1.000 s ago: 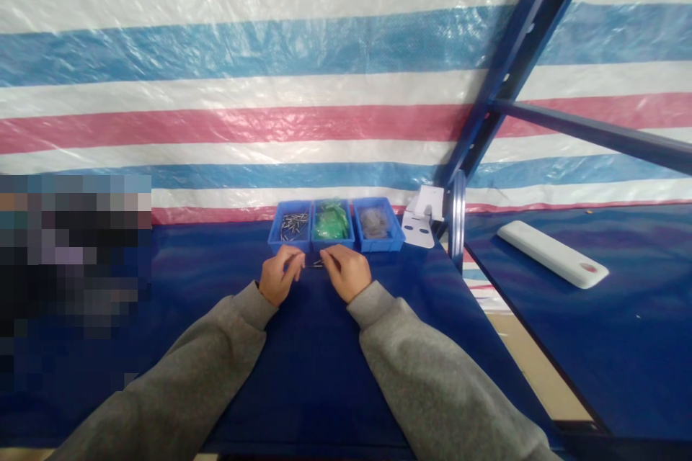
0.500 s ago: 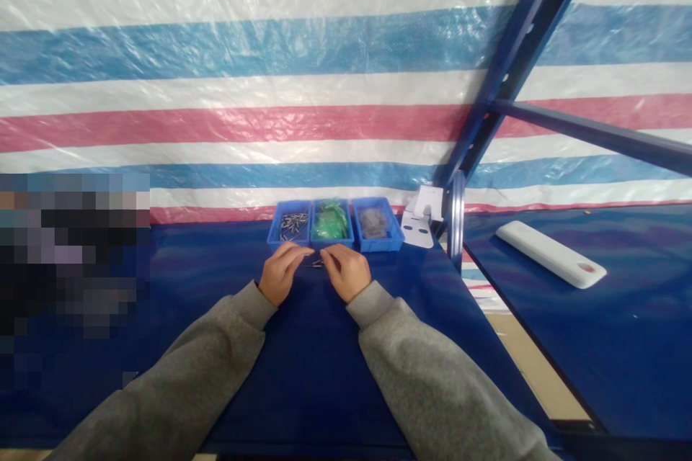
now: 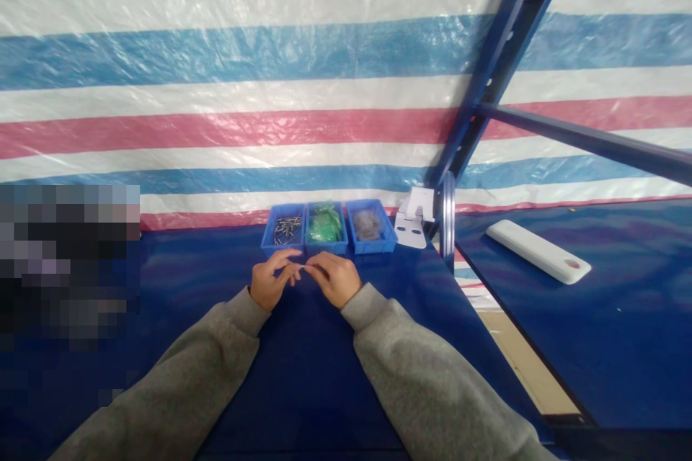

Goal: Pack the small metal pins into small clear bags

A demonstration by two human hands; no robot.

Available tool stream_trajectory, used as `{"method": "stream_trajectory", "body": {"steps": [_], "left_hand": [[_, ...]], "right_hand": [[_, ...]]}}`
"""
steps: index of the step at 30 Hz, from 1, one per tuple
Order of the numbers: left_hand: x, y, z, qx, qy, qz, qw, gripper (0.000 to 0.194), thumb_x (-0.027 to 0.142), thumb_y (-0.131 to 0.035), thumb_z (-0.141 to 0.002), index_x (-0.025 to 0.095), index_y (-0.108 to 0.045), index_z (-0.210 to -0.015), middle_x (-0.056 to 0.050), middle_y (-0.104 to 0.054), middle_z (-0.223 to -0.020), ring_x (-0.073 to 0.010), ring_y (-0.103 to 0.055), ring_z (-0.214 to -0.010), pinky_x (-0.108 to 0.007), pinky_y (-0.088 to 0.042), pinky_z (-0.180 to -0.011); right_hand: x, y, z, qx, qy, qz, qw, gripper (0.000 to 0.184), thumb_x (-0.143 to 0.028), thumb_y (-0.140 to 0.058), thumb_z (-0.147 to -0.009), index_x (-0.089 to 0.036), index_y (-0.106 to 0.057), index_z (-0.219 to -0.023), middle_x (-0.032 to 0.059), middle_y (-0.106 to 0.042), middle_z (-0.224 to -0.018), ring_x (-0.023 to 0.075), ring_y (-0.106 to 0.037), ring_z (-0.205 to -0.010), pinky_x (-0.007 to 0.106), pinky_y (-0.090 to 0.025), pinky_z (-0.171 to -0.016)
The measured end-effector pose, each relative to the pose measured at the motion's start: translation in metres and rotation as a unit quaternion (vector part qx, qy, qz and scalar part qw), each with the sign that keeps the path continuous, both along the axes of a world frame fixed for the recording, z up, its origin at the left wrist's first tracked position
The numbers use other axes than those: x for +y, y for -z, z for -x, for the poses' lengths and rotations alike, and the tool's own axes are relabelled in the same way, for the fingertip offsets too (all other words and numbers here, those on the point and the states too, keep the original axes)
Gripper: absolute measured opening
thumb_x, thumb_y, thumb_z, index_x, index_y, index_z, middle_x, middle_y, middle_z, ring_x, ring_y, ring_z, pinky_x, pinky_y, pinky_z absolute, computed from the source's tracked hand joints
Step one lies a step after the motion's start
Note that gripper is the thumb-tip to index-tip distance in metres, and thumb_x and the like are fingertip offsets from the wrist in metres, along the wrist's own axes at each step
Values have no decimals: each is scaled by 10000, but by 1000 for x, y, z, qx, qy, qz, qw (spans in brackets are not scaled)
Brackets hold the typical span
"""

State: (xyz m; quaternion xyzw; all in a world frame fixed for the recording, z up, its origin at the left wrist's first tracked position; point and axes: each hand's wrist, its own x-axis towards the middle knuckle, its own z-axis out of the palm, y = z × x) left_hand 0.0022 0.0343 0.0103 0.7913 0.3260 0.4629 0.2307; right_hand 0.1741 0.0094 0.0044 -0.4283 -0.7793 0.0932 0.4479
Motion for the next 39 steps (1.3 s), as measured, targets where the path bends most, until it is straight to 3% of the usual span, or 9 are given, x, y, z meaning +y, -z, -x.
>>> {"method": "stream_trajectory", "body": {"steps": [3, 8, 12, 16, 25, 31, 35, 39], "left_hand": [[0, -2, 0, -2, -3, -1, 1000, 242, 300, -541, -819, 165, -594, -1012, 8, -665, -633, -89, -605, -509, -197, -495, -578], [4, -2, 1, -16, -8, -4, 1000, 182, 316, -555, -805, 160, -649, -806, -22, -679, -686, -122, -636, -606, -232, -516, -634], [4, -3, 0, -47, -35, -10, 998, 134, 279, -548, -811, 152, -584, -792, -64, -675, -866, -157, -638, -811, -282, -507, -748], [-1, -6, -2, -40, -7, 1, 999, 88, 235, -489, -849, 162, -500, -801, -97, -633, -1068, -178, -600, -990, -344, -466, -862], [-2, -5, -2, 25, -35, -42, 998, 165, 292, -479, -857, 161, -578, -843, -22, -667, -723, -128, -639, -702, -250, -494, -717], [0, -5, -1, 79, -15, -105, 991, 236, 291, -460, -866, 196, -641, -985, -40, -654, -768, -138, -599, -704, -248, -476, -684], [1, -3, 0, 52, -22, -65, 996, 230, 323, -501, -842, 185, -623, -980, -22, -653, -759, -116, -592, -640, -227, -468, -656], [2, -1, 0, 21, -36, -23, 999, 254, 339, -558, -802, 166, -577, -987, 53, -552, -523, -87, -513, -458, -201, -425, -542]], "right_hand": [[1, 0, -1, 12, 16, -5, 1000, 223, -292, -414, -885, -194, -610, -847, 39, -639, -773, 143, -600, -725, 247, -451, -676], [2, 2, -1, 13, 26, -6, 1000, 251, -302, -390, -893, -196, -610, -839, 44, -646, -771, 150, -608, -728, 250, -459, -677], [2, 2, -1, 8, 43, -3, 999, 274, -326, -394, -891, -193, -612, -791, 39, -639, -729, 149, -601, -689, 252, -454, -649], [2, 0, -2, 19, 57, -2, 998, 276, -322, -386, -893, -190, -605, -789, 44, -641, -747, 155, -602, -705, 258, -451, -655], [2, -1, -2, 25, 62, -12, 998, 289, -329, -386, -892, -188, -615, -788, 46, -643, -732, 156, -607, -692, 258, -458, -651], [2, -2, -4, 41, 75, -13, 996, 278, -324, -393, -889, -190, -614, -788, 47, -645, -739, 159, -603, -697, 264, -453, -657], [1, -3, -4, 45, 72, -10, 996, 271, -320, -394, -887, -188, -616, -804, 49, -646, -748, 161, -603, -704, 266, -453, -661], [-2, -4, -2, 32, 23, -3, 999, 228, -310, -425, -874, -191, -616, -910, 46, -644, -802, 151, -599, -731, 261, -457, -686]]}}
